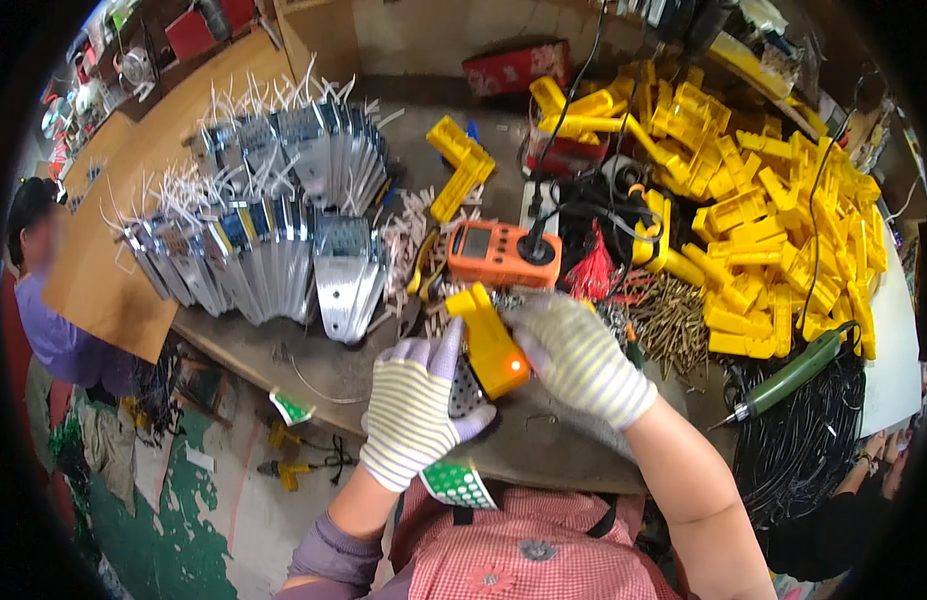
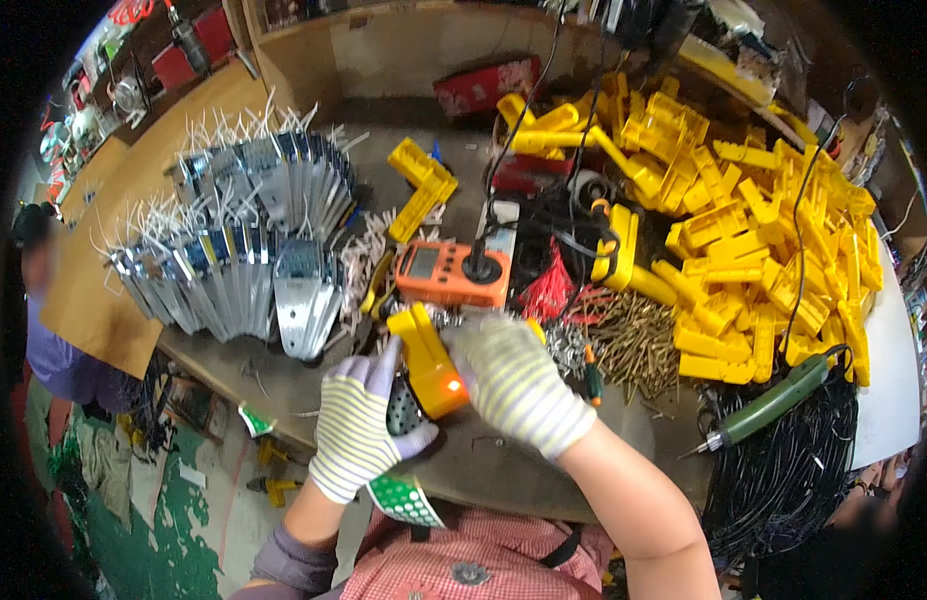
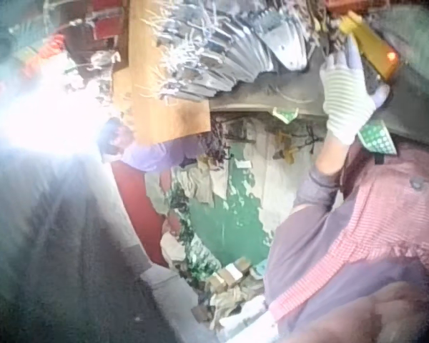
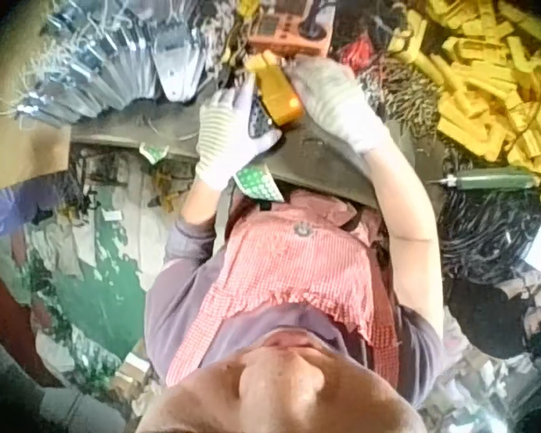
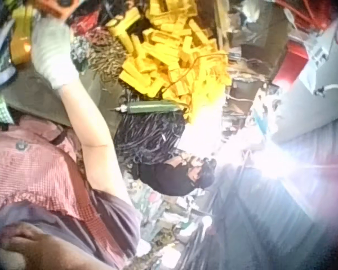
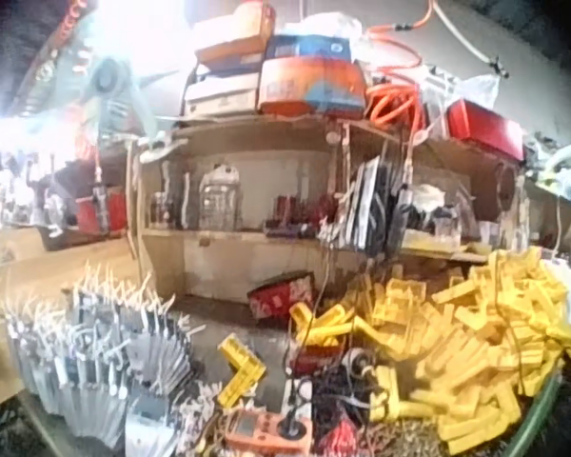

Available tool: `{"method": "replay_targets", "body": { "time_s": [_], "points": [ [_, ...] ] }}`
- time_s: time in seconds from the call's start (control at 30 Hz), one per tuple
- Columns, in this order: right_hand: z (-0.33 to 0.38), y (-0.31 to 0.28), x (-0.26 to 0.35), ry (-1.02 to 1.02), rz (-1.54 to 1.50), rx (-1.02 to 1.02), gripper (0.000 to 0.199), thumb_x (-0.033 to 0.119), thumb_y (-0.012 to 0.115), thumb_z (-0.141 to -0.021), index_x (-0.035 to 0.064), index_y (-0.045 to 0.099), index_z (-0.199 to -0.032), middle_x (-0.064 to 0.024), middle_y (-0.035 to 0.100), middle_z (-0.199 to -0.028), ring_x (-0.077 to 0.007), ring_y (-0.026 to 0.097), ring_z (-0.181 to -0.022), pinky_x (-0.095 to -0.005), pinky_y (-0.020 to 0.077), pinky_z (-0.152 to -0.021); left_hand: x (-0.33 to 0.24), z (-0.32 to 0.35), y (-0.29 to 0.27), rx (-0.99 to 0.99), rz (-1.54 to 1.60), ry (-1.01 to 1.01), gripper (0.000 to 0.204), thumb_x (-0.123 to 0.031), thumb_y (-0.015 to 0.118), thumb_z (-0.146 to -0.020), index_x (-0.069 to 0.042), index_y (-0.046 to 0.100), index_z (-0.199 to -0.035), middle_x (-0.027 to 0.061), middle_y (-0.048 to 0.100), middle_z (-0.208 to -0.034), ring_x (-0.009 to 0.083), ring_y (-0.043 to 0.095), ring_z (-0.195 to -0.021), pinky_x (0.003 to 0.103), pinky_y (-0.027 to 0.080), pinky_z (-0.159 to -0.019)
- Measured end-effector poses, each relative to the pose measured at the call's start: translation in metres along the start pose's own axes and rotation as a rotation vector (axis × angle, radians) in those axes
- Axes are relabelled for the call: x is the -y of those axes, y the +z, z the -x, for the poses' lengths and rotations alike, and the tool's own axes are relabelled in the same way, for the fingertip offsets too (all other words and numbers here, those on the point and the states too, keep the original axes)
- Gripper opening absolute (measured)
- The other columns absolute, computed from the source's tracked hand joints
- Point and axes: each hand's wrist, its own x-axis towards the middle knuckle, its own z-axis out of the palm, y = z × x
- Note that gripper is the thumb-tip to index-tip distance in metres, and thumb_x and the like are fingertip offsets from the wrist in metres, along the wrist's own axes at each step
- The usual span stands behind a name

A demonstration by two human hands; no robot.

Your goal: Assembling mechanical and electronic components at a workbench using tools like a soldering iron and electric screwdriver.

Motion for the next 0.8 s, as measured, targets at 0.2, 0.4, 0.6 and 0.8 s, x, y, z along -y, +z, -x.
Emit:
{"method": "replay_targets", "body": {
  "time_s": [0.2,0.4,0.6,0.8],
  "points": [
    [-0.024,-0.018,-0.009,0.277,-0.077,-0.374,0.055,0.01,0.072,-0.08,0.0086,0.059,-0.134,-0.0259,0.057,-0.13,-0.0405,0.054,-0.122,-0.0457,0.0416,-0.107,-0.007,0.003,-0.004,-0.041,-0.075,0.081,0.106,-0.052,0.081,-0.059,-0.002,0.043,-0.144,0.0153,0.059,-0.112,0.0334,0.052,-0.108,0.05,0.035,-0.1],
    [-0.013,-0.05,0.05,-0.026,-0.875,-0.349,0.055,0.018,0.067,-0.086,0.0029,0.055,-0.137,-0.0183,0.063,-0.13,-0.0329,0.06,-0.12,-0.0415,0.0437,-0.105,0.017,0.076,-0.086,-0.124,0.176,-0.03,0.086,-0.047,0.083,-0.063,-0.005,0.054,-0.132,0.0102,0.06,-0.101,0.0294,0.056,-0.099,0.048,0.042,-0.093],
    [0.008,-0.017,0.155,-0.296,-1.511,0.268,0.046,0.027,0.068,-0.088,0.0062,0.065,-0.129,-0.0103,0.066,-0.121,-0.0192,0.062,-0.106,-0.0323,0.0499,-0.093,0.046,0.133,-0.109,0.019,0.609,-0.282,0.069,-0.039,0.086,-0.069,-0.003,0.061,-0.121,0.0072,0.063,-0.107,0.0215,0.06,-0.099,0.037,0.048,-0.089],
    [0.01,-0.024,0.059,-0.184,-0.316,0.124,0.033,0.021,0.062,-0.089,0.0012,0.066,-0.115,-0.016,0.067,-0.104,-0.0364,0.065,-0.096,-0.0462,0.0513,-0.09,0.123,0.193,-0.082,0.022,0.642,-0.71,0.017,-0.016,0.078,-0.08,-0.001,0.072,-0.083,0.0058,0.067,-0.07,0.015,0.063,-0.063,0.033,0.053,-0.062]
  ]
}}
